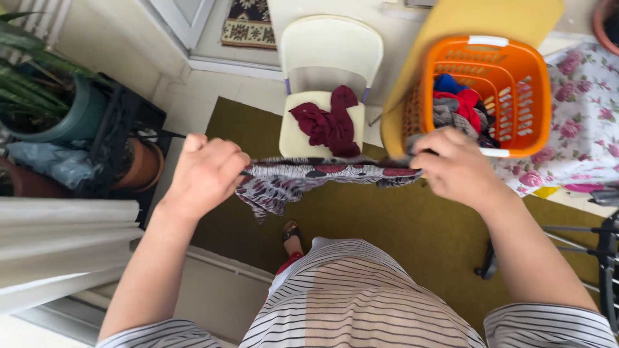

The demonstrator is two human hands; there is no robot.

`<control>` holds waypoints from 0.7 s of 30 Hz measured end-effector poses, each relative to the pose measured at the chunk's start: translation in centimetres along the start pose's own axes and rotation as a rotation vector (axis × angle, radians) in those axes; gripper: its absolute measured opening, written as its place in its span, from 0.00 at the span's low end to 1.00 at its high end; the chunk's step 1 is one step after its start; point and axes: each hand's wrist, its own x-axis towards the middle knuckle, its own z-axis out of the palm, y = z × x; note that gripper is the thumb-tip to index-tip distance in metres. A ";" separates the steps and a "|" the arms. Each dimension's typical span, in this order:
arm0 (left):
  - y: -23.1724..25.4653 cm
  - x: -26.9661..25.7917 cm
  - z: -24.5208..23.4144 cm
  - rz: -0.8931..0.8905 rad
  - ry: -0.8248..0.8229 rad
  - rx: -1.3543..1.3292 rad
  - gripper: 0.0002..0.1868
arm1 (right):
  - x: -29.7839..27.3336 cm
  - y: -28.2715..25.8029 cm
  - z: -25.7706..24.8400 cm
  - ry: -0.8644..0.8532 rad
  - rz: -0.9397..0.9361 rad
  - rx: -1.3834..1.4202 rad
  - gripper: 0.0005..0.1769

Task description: Hanging wet laundry on a drying rack on a balcony.

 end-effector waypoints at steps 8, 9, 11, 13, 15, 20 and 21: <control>-4.9 -3.0 0.1 -0.040 0.079 -0.139 0.20 | 8.9 -0.7 4.5 -0.053 -0.029 0.767 0.18; -4.2 -2.2 0.9 -0.057 0.077 -0.130 0.20 | 10.8 -2.6 7.2 -0.062 -0.043 0.776 0.18; -2.9 0.1 2.8 -0.007 0.069 -0.108 0.14 | 14.1 -6.4 12.2 -0.253 0.065 0.996 0.18; -2.8 1.9 2.8 -0.004 0.135 -0.151 0.14 | 15.6 -7.6 17.7 -0.325 0.176 1.001 0.15; -2.4 3.2 2.4 0.008 0.186 -0.219 0.14 | 15.2 -8.2 22.9 -0.398 0.313 1.013 0.14; -2.1 6.4 0.3 -0.111 0.353 -0.574 0.17 | 11.1 -5.2 31.8 -0.407 0.372 1.144 0.22; -2.0 7.0 0.0 -0.095 0.336 -0.589 0.17 | 10.6 -5.7 31.2 -0.389 0.393 1.151 0.22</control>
